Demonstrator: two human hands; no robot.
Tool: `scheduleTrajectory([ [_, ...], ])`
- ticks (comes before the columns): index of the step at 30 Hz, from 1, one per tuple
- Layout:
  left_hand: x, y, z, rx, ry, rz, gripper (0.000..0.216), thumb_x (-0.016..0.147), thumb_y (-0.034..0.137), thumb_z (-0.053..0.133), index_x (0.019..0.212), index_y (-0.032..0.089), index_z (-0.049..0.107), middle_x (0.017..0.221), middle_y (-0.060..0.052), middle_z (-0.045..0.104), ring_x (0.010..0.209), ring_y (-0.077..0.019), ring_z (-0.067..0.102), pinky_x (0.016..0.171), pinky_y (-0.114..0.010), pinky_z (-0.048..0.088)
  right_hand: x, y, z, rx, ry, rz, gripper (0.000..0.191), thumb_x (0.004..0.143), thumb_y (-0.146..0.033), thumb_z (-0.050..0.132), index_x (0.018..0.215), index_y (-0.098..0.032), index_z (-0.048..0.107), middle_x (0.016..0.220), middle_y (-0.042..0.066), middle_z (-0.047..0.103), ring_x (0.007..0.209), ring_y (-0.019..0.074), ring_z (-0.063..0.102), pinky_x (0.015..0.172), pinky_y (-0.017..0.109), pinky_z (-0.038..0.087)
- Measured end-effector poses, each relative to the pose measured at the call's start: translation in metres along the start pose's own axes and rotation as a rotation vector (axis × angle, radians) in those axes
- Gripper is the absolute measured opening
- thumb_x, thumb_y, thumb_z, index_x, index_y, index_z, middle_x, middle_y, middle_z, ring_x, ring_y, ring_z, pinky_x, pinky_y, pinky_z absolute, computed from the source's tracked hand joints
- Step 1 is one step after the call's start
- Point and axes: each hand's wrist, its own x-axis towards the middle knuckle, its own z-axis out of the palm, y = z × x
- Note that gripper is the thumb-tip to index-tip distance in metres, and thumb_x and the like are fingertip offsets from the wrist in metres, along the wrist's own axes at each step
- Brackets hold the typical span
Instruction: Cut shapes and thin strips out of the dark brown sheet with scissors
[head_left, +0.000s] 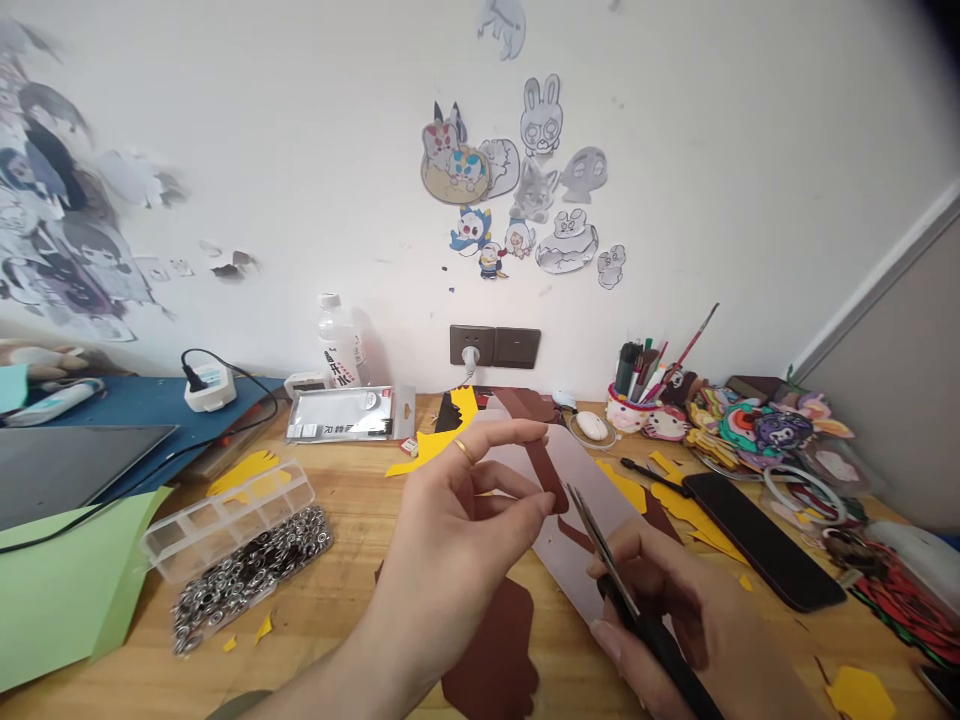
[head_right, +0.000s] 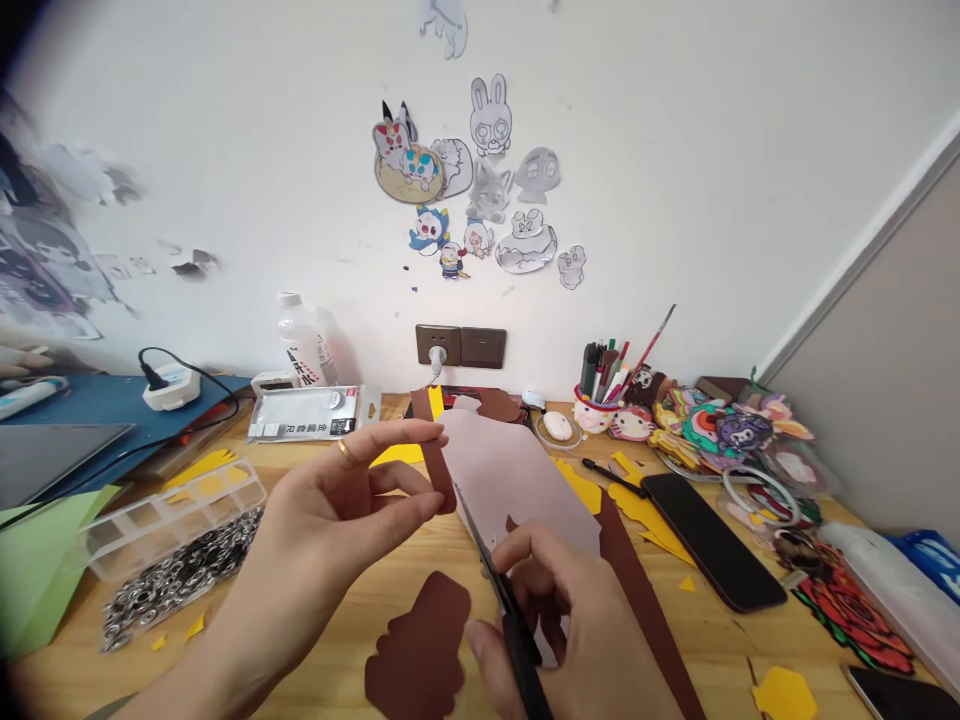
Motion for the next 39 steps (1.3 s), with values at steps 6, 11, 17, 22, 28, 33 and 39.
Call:
scheduleTrajectory([
  [6, 0.0, 0.001, -0.002, 0.008, -0.039, 0.014, 0.034, 0.072, 0.016, 0.057, 0.104, 0.026, 0.053, 0.062, 0.002, 0.06, 0.062, -0.0096, 0.053, 0.056, -0.018, 0.038, -0.002, -0.006, -0.003, -0.009, 0.014, -0.044, 0.018, 0.058, -0.01, 0.052, 0.065, -0.024, 0.042, 0.049, -0.007, 0.047, 0.046, 0.0127, 0.047, 0.041, 0.021, 0.036],
  [11, 0.0, 0.003, -0.002, 0.022, -0.056, 0.004, 0.035, 0.072, 0.017, 0.059, 0.105, 0.027, 0.053, 0.062, 0.002, 0.059, 0.062, -0.0098, 0.054, 0.055, -0.018, 0.039, 0.001, -0.006, -0.001, -0.026, 0.01, -0.031, 0.02, 0.056, -0.009, 0.051, 0.061, -0.024, 0.038, 0.045, -0.009, 0.04, 0.041, 0.0107, 0.041, 0.04, 0.02, 0.033],
  [17, -0.002, 0.003, -0.002, 0.002, -0.107, -0.03, 0.036, 0.071, 0.017, 0.06, 0.106, 0.025, 0.052, 0.063, 0.002, 0.059, 0.069, -0.0129, 0.059, 0.059, -0.02, 0.041, -0.001, -0.009, -0.001, -0.005, 0.024, -0.003, 0.02, 0.055, -0.009, 0.052, 0.062, -0.024, 0.04, 0.045, -0.009, 0.043, 0.042, 0.0109, 0.041, 0.038, 0.02, 0.029],
  [22, -0.002, 0.0, 0.002, -0.024, -0.121, -0.062, 0.041, 0.069, 0.016, 0.061, 0.107, 0.025, 0.051, 0.061, 0.002, 0.059, 0.066, -0.0121, 0.058, 0.054, -0.018, 0.039, -0.002, -0.004, 0.002, 0.028, 0.017, 0.027, 0.018, 0.058, -0.011, 0.052, 0.065, -0.024, 0.042, 0.047, -0.008, 0.045, 0.046, 0.012, 0.045, 0.038, 0.02, 0.028],
  [28, -0.003, -0.001, 0.009, -0.041, -0.094, -0.071, 0.043, 0.066, 0.013, 0.061, 0.107, 0.022, 0.05, 0.059, 0.002, 0.059, 0.058, -0.0087, 0.053, 0.053, -0.016, 0.038, -0.001, 0.0, 0.005, 0.097, 0.004, 0.002, 0.016, 0.063, -0.012, 0.05, 0.068, -0.024, 0.042, 0.049, -0.007, 0.046, 0.047, 0.0125, 0.047, 0.04, 0.021, 0.033],
  [33, -0.005, -0.003, 0.011, -0.033, -0.088, -0.061, 0.047, 0.066, 0.014, 0.06, 0.111, 0.022, 0.047, 0.059, 0.001, 0.059, 0.057, -0.0102, 0.054, 0.048, -0.017, 0.037, 0.0, 0.005, 0.008, 0.128, 0.025, -0.011, 0.016, 0.064, -0.013, 0.054, 0.072, -0.023, 0.044, 0.059, -0.002, 0.058, 0.058, 0.0171, 0.055, 0.041, 0.022, 0.036],
  [39, -0.005, -0.002, 0.011, -0.013, -0.069, -0.076, 0.048, 0.065, 0.015, 0.061, 0.111, 0.023, 0.047, 0.059, 0.001, 0.059, 0.057, -0.0108, 0.054, 0.048, -0.018, 0.037, 0.003, 0.009, 0.012, 0.16, 0.04, -0.022, 0.018, 0.064, -0.01, 0.054, 0.07, -0.023, 0.045, 0.054, -0.004, 0.054, 0.051, 0.015, 0.052, 0.041, 0.022, 0.035],
])
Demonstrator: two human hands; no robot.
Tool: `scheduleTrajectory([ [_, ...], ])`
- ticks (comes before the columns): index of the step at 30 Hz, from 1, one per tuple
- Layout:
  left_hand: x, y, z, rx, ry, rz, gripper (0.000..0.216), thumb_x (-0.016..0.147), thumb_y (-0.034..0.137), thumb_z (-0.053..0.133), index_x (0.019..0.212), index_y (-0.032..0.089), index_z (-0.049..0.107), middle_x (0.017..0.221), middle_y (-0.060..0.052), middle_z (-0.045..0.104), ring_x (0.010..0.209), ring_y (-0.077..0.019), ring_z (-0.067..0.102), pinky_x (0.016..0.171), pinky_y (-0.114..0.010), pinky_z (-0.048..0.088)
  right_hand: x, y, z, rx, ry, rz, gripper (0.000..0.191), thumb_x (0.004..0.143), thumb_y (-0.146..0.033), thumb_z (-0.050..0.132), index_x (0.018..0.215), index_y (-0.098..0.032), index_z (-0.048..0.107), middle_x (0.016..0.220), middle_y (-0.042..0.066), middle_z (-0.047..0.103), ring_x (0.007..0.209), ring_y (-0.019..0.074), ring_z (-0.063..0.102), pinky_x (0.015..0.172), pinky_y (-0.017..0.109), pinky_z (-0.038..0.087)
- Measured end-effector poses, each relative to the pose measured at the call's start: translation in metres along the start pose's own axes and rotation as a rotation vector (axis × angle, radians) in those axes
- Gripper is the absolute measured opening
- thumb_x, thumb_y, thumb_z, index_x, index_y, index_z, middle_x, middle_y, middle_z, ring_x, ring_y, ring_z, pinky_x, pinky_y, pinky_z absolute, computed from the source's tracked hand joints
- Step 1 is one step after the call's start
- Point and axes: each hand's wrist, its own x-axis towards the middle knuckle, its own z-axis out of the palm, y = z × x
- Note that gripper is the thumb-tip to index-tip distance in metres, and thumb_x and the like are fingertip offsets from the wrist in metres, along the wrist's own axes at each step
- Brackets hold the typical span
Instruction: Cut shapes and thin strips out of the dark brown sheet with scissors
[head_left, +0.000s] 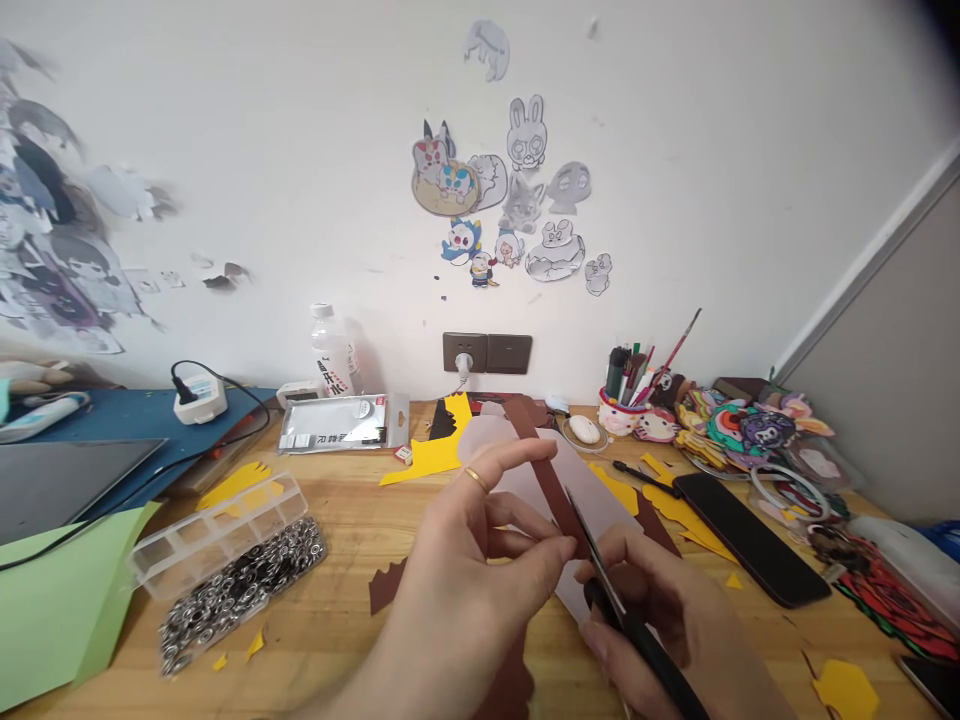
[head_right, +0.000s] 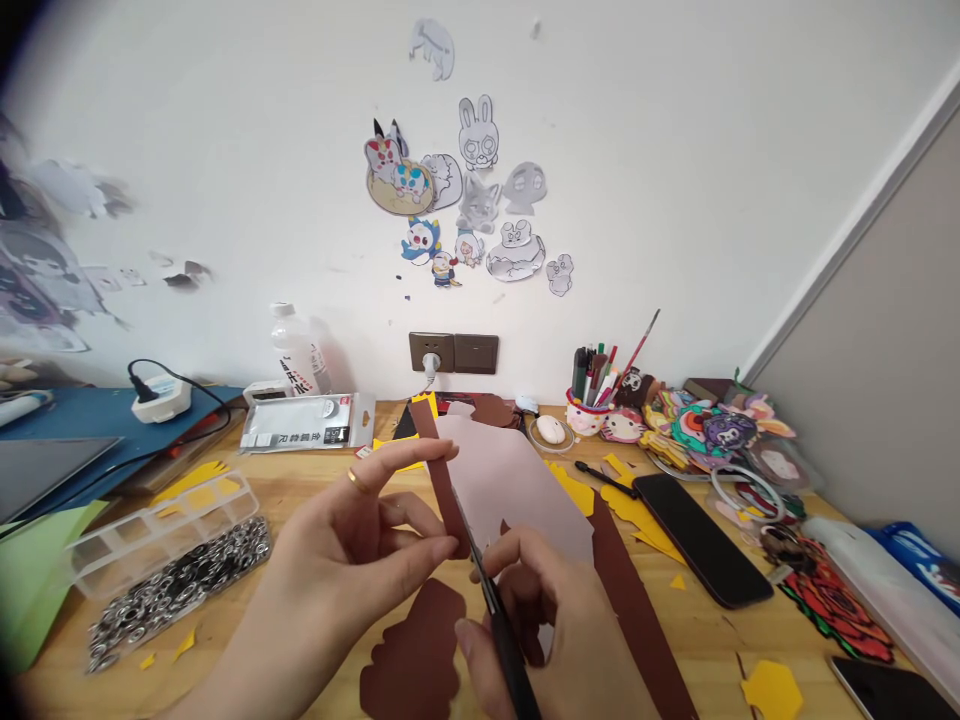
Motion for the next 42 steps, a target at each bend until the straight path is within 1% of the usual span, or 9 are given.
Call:
scheduleTrajectory([
  [12, 0.0, 0.001, 0.0, 0.012, -0.005, 0.012, 0.047, 0.067, 0.014, 0.059, 0.111, 0.023, 0.047, 0.059, 0.001, 0.059, 0.055, -0.009, 0.053, 0.042, -0.016, 0.032, -0.003, 0.001, -0.002, -0.035, 0.03, -0.009, 0.014, 0.064, -0.012, 0.054, 0.068, -0.023, 0.045, 0.054, -0.004, 0.052, 0.049, 0.0139, 0.05, 0.04, 0.021, 0.035],
  [18, -0.002, 0.002, 0.0, 0.011, -0.007, 0.021, 0.046, 0.068, 0.013, 0.058, 0.111, 0.024, 0.047, 0.059, 0.002, 0.059, 0.055, -0.0082, 0.052, 0.043, -0.015, 0.032, -0.001, 0.0, -0.002, -0.037, 0.026, 0.005, 0.016, 0.065, -0.013, 0.053, 0.065, -0.024, 0.042, 0.042, -0.01, 0.035, 0.041, 0.0114, 0.04, 0.039, 0.021, 0.03],
  [20, -0.002, 0.002, 0.001, 0.01, -0.01, 0.025, 0.046, 0.068, 0.012, 0.058, 0.111, 0.024, 0.047, 0.06, 0.002, 0.059, 0.055, -0.0081, 0.051, 0.043, -0.016, 0.032, 0.0, -0.001, -0.002, -0.039, 0.023, 0.007, 0.017, 0.064, -0.013, 0.053, 0.065, -0.024, 0.041, 0.041, -0.011, 0.033, 0.04, 0.0107, 0.038, 0.039, 0.021, 0.029],
  [23, -0.002, 0.0, 0.001, 0.005, -0.014, 0.029, 0.046, 0.068, 0.012, 0.058, 0.111, 0.024, 0.047, 0.06, 0.002, 0.059, 0.055, -0.008, 0.051, 0.044, -0.016, 0.033, 0.001, -0.002, -0.002, -0.027, 0.005, 0.024, 0.015, 0.065, -0.014, 0.054, 0.066, -0.023, 0.041, 0.043, -0.011, 0.036, 0.039, 0.0091, 0.037, 0.038, 0.02, 0.028],
  [25, -0.002, 0.0, 0.001, -0.005, -0.018, 0.031, 0.046, 0.068, 0.012, 0.059, 0.111, 0.024, 0.047, 0.06, 0.002, 0.059, 0.054, -0.0077, 0.05, 0.045, -0.016, 0.033, 0.001, -0.005, -0.004, 0.017, -0.01, 0.093, 0.013, 0.066, -0.017, 0.054, 0.067, -0.023, 0.043, 0.042, -0.011, 0.037, 0.035, 0.008, 0.036, 0.035, 0.019, 0.029],
  [28, -0.002, -0.001, 0.0, -0.015, -0.035, 0.027, 0.047, 0.069, 0.014, 0.059, 0.113, 0.025, 0.046, 0.061, 0.002, 0.059, 0.052, -0.0073, 0.049, 0.046, -0.017, 0.034, 0.002, -0.012, -0.009, 0.138, 0.045, 0.173, 0.012, 0.067, -0.022, 0.055, 0.074, -0.023, 0.046, 0.043, -0.01, 0.045, 0.033, 0.0093, 0.044, 0.033, 0.019, 0.037],
  [32, 0.0, -0.005, 0.003, 0.001, -0.063, -0.003, 0.049, 0.068, 0.013, 0.059, 0.114, 0.026, 0.045, 0.06, 0.003, 0.057, 0.05, -0.0077, 0.047, 0.049, -0.02, 0.037, 0.001, -0.019, -0.017, 0.309, 0.184, 0.088, 0.016, 0.069, -0.03, 0.058, 0.081, -0.025, 0.049, 0.061, -0.001, 0.06, 0.05, 0.0147, 0.056, 0.043, 0.022, 0.046],
  [37, 0.001, -0.017, 0.01, -0.003, -0.106, -0.055, 0.052, 0.067, 0.01, 0.059, 0.115, 0.028, 0.046, 0.063, 0.003, 0.057, 0.053, -0.0083, 0.05, 0.048, -0.019, 0.037, 0.003, -0.017, -0.015, 0.361, 0.236, 0.053, 0.026, 0.063, -0.026, 0.063, 0.085, -0.025, 0.049, 0.069, -0.001, 0.062, 0.063, 0.0162, 0.06, 0.058, 0.023, 0.051],
  [42, 0.002, -0.027, 0.011, -0.068, -0.131, -0.093, 0.06, 0.068, 0.008, 0.058, 0.121, 0.031, 0.041, 0.062, 0.005, 0.055, 0.053, -0.0078, 0.051, 0.051, -0.018, 0.039, 0.006, -0.017, -0.012, 0.313, 0.25, 0.078, 0.022, 0.064, -0.022, 0.063, 0.08, -0.023, 0.05, 0.071, -0.001, 0.063, 0.067, 0.0149, 0.061, 0.059, 0.022, 0.051],
])
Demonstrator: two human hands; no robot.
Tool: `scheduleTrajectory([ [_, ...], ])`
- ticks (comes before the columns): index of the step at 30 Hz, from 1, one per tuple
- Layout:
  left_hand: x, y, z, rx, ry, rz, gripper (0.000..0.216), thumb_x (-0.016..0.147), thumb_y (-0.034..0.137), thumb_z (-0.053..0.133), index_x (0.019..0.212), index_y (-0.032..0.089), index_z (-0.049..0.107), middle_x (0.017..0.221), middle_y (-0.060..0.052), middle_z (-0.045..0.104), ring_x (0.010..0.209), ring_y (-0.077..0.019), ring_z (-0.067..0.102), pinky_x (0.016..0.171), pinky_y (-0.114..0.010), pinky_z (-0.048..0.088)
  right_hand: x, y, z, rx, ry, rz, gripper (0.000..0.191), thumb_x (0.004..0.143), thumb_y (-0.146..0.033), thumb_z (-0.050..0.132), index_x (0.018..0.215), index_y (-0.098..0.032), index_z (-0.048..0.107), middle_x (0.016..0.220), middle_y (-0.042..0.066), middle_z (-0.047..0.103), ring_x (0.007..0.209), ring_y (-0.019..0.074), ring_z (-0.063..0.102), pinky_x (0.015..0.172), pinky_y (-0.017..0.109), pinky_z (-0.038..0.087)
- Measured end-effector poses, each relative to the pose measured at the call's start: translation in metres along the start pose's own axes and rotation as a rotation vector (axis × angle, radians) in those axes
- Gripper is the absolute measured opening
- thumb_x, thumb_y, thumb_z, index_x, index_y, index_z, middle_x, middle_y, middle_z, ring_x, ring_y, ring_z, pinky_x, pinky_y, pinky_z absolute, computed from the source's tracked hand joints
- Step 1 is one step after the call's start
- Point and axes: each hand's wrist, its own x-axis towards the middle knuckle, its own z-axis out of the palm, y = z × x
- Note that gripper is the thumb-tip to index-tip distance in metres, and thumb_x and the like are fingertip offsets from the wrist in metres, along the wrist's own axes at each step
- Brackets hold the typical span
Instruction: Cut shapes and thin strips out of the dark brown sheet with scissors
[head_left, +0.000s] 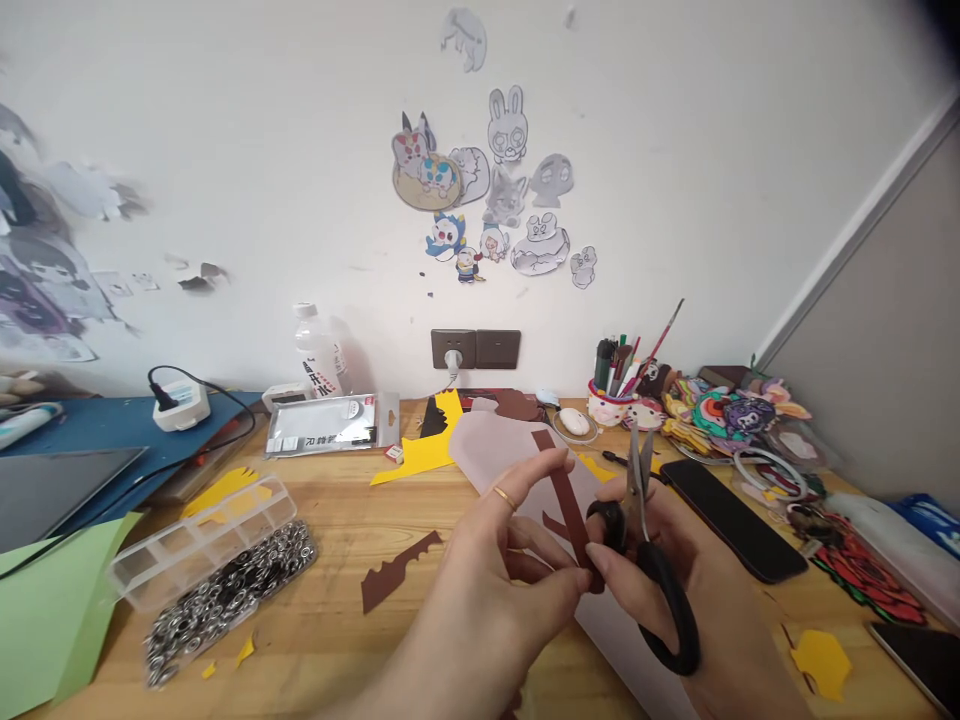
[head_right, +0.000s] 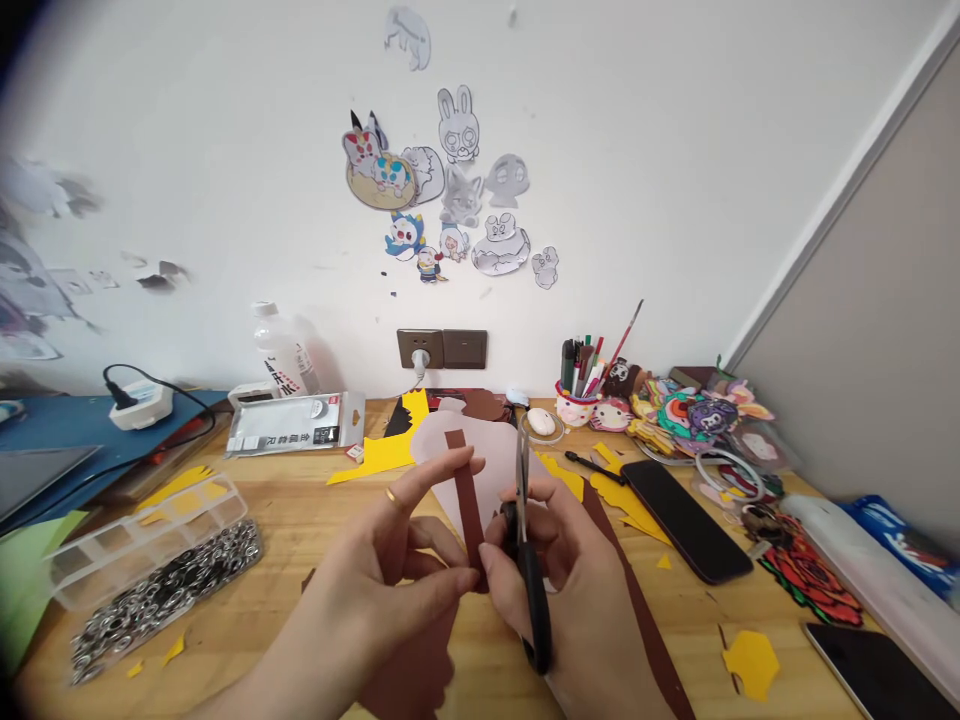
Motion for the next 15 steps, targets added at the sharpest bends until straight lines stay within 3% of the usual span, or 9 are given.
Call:
scheduleTrajectory([
  [2, 0.003, 0.0, -0.002, -0.05, 0.006, 0.037, 0.062, 0.069, 0.008, 0.059, 0.123, 0.031, 0.038, 0.081, 0.001, 0.061, 0.064, -0.0096, 0.055, 0.057, -0.02, 0.042, -0.001, 0.0, 0.0, -0.006, 0.005, -0.011, 0.021, 0.063, -0.022, 0.064, 0.078, -0.023, 0.049, 0.069, -0.001, 0.062, 0.065, 0.0147, 0.06, 0.058, 0.023, 0.05],
  [4, 0.006, 0.002, -0.004, -0.1, 0.021, 0.11, 0.06, 0.069, 0.009, 0.059, 0.123, 0.027, 0.039, 0.107, -0.004, 0.057, 0.078, -0.0119, 0.056, 0.067, -0.022, 0.044, -0.002, 0.001, -0.001, -0.041, 0.024, -0.025, 0.021, 0.063, -0.022, 0.063, 0.078, -0.023, 0.049, 0.065, -0.002, 0.061, 0.059, 0.0144, 0.059, 0.055, 0.024, 0.049],
  [6, 0.008, 0.006, -0.006, -0.147, 0.033, 0.164, 0.059, 0.072, 0.011, 0.058, 0.124, 0.024, 0.036, 0.115, -0.006, 0.054, 0.084, -0.0131, 0.055, 0.075, -0.025, 0.044, -0.002, 0.003, 0.0, -0.09, 0.034, -0.034, 0.021, 0.063, -0.022, 0.063, 0.079, -0.024, 0.049, 0.063, -0.003, 0.06, 0.055, 0.0141, 0.058, 0.052, 0.025, 0.048],
  [10, 0.009, 0.011, -0.01, -0.177, 0.104, 0.127, 0.06, 0.072, 0.015, 0.061, 0.125, 0.02, 0.035, 0.097, -0.004, 0.063, 0.081, -0.0124, 0.057, 0.078, -0.026, 0.042, -0.001, 0.007, 0.002, -0.118, 0.016, -0.037, 0.023, 0.064, -0.019, 0.061, 0.083, -0.024, 0.048, 0.066, -0.002, 0.061, 0.056, 0.0153, 0.059, 0.052, 0.027, 0.047],
  [15, 0.01, 0.012, -0.013, -0.14, 0.149, 0.064, 0.039, 0.066, 0.019, 0.067, 0.104, 0.017, 0.056, 0.076, -0.001, 0.067, 0.07, -0.012, 0.059, 0.071, -0.025, 0.042, -0.001, 0.012, 0.002, -0.076, -0.01, -0.012, 0.025, 0.064, -0.019, 0.061, 0.085, -0.023, 0.047, 0.065, -0.002, 0.061, 0.057, 0.0167, 0.06, 0.049, 0.027, 0.046],
])
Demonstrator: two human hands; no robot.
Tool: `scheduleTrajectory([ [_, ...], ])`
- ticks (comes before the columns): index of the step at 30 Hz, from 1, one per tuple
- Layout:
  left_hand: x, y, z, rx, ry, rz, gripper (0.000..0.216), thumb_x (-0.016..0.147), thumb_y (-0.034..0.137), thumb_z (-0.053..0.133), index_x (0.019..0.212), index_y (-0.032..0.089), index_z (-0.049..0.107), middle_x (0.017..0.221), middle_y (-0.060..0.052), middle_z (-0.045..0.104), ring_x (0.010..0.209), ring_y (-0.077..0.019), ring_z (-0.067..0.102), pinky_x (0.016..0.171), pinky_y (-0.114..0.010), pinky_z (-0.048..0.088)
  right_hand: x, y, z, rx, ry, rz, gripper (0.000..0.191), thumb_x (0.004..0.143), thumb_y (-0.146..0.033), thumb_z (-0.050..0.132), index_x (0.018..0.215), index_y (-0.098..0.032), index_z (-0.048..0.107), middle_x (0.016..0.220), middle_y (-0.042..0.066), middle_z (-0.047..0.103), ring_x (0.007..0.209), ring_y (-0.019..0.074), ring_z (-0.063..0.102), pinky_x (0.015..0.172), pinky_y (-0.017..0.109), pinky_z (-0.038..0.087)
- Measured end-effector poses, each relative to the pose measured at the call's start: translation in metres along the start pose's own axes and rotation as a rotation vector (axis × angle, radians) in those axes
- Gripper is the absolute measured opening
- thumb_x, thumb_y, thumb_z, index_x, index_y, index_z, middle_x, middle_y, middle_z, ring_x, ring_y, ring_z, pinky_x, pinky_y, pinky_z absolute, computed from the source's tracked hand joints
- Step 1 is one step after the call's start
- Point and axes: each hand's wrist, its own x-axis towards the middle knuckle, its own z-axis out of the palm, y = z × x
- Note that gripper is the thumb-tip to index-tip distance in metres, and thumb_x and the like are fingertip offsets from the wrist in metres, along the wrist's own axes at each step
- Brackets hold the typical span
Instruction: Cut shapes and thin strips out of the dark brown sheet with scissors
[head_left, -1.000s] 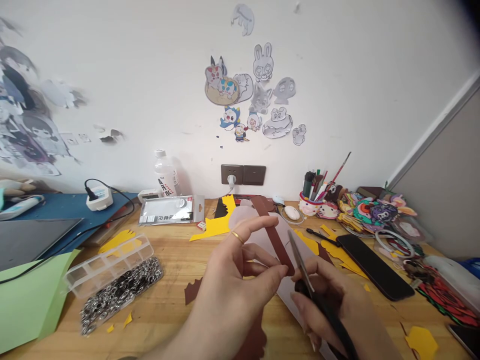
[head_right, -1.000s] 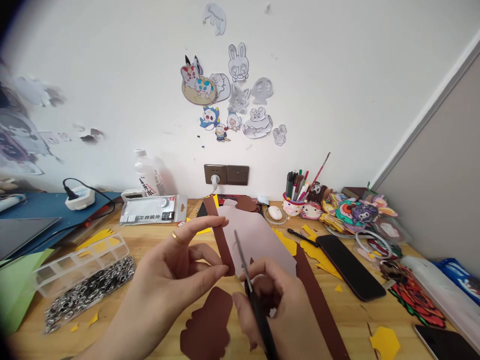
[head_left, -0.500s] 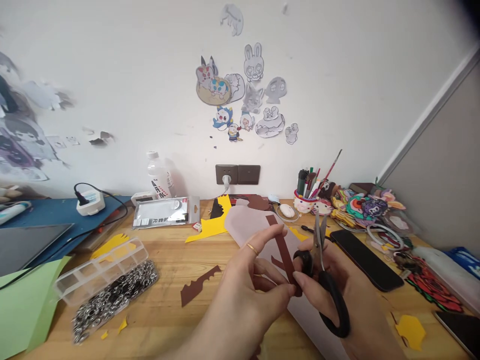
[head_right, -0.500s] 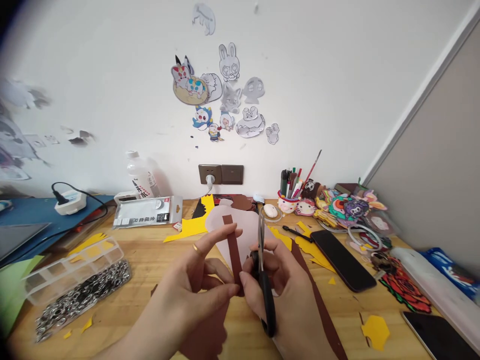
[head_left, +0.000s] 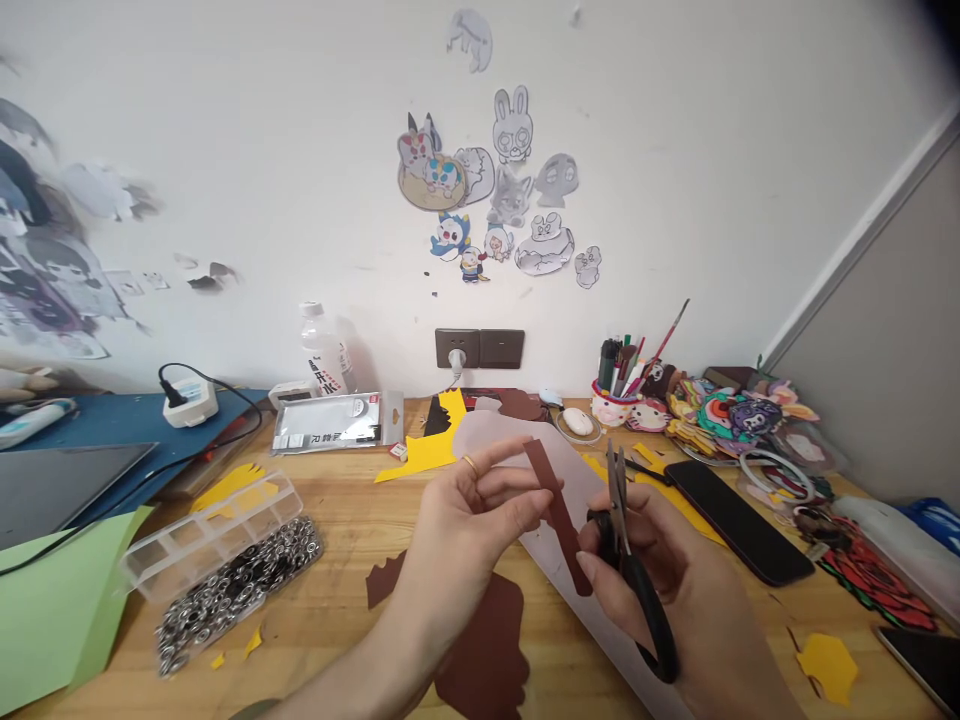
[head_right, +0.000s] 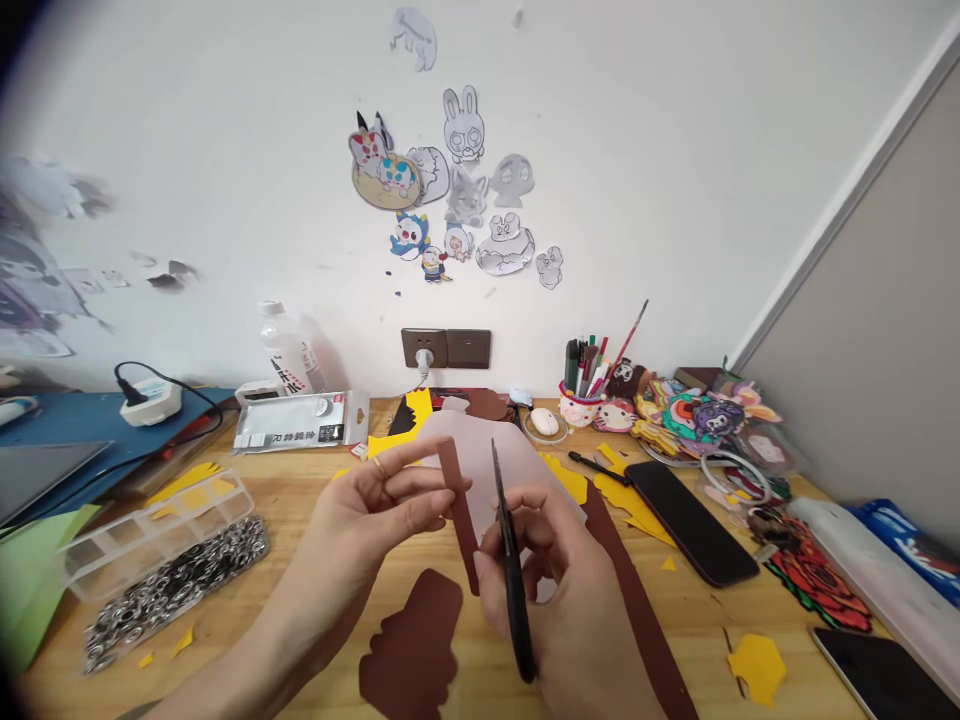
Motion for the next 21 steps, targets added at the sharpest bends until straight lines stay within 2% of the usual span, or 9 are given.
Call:
scheduleTrajectory([
  [2, 0.0, 0.0, 0.0, 0.025, 0.008, -0.024, 0.02, 0.065, 0.019, 0.067, 0.084, 0.015, 0.063, 0.072, -0.001, 0.067, 0.069, -0.0117, 0.059, 0.067, -0.023, 0.042, -0.001, 0.0, -0.001, -0.003, -0.011, -0.002, 0.025, 0.064, -0.018, 0.061, 0.084, -0.024, 0.047, 0.066, -0.002, 0.061, 0.057, 0.0163, 0.06, 0.05, 0.026, 0.046],
  [4, 0.001, -0.001, 0.0, 0.051, 0.012, -0.039, 0.01, 0.065, 0.02, 0.067, 0.072, 0.014, 0.063, 0.068, -0.001, 0.066, 0.065, -0.0108, 0.058, 0.064, -0.022, 0.042, -0.001, 0.0, -0.001, -0.01, -0.023, 0.008, 0.025, 0.064, -0.018, 0.061, 0.083, -0.024, 0.047, 0.067, -0.002, 0.062, 0.057, 0.0154, 0.06, 0.051, 0.026, 0.046],
  [8, 0.002, 0.0, -0.002, 0.061, -0.028, -0.062, 0.011, 0.066, 0.023, 0.066, 0.068, 0.013, 0.062, 0.063, 0.0, 0.063, 0.059, -0.0084, 0.055, 0.059, -0.019, 0.042, 0.001, -0.006, -0.001, 0.013, -0.028, 0.036, 0.026, 0.061, -0.017, 0.063, 0.081, -0.023, 0.048, 0.062, -0.003, 0.06, 0.054, 0.0135, 0.057, 0.05, 0.024, 0.045],
  [12, 0.001, 0.003, -0.003, 0.013, -0.044, -0.089, 0.011, 0.066, 0.023, 0.067, 0.067, 0.013, 0.061, 0.06, 0.0, 0.062, 0.056, -0.0058, 0.054, 0.055, -0.015, 0.041, 0.003, -0.01, -0.002, 0.124, -0.065, 0.027, 0.021, 0.062, -0.021, 0.061, 0.079, -0.022, 0.05, 0.056, -0.005, 0.056, 0.045, 0.0101, 0.05, 0.041, 0.02, 0.04],
  [17, -0.005, 0.007, -0.003, -0.091, -0.066, -0.142, 0.011, 0.062, 0.017, 0.07, 0.067, 0.013, 0.061, 0.056, 0.001, 0.062, 0.053, -0.0059, 0.055, 0.053, -0.015, 0.042, 0.003, 0.002, -0.005, 0.162, -0.25, 0.016, 0.017, 0.07, -0.026, 0.058, 0.084, -0.022, 0.049, 0.06, -0.004, 0.055, 0.048, 0.0099, 0.048, 0.044, 0.021, 0.041],
  [21, -0.006, 0.01, -0.004, -0.153, -0.108, -0.145, 0.009, 0.064, 0.016, 0.068, 0.065, 0.012, 0.061, 0.059, 0.0, 0.062, 0.053, -0.0049, 0.055, 0.05, -0.012, 0.042, 0.003, 0.005, -0.006, 0.19, -0.453, 0.044, 0.02, 0.067, -0.029, 0.062, 0.078, -0.022, 0.046, 0.054, -0.005, 0.053, 0.043, 0.0104, 0.047, 0.042, 0.023, 0.041],
])
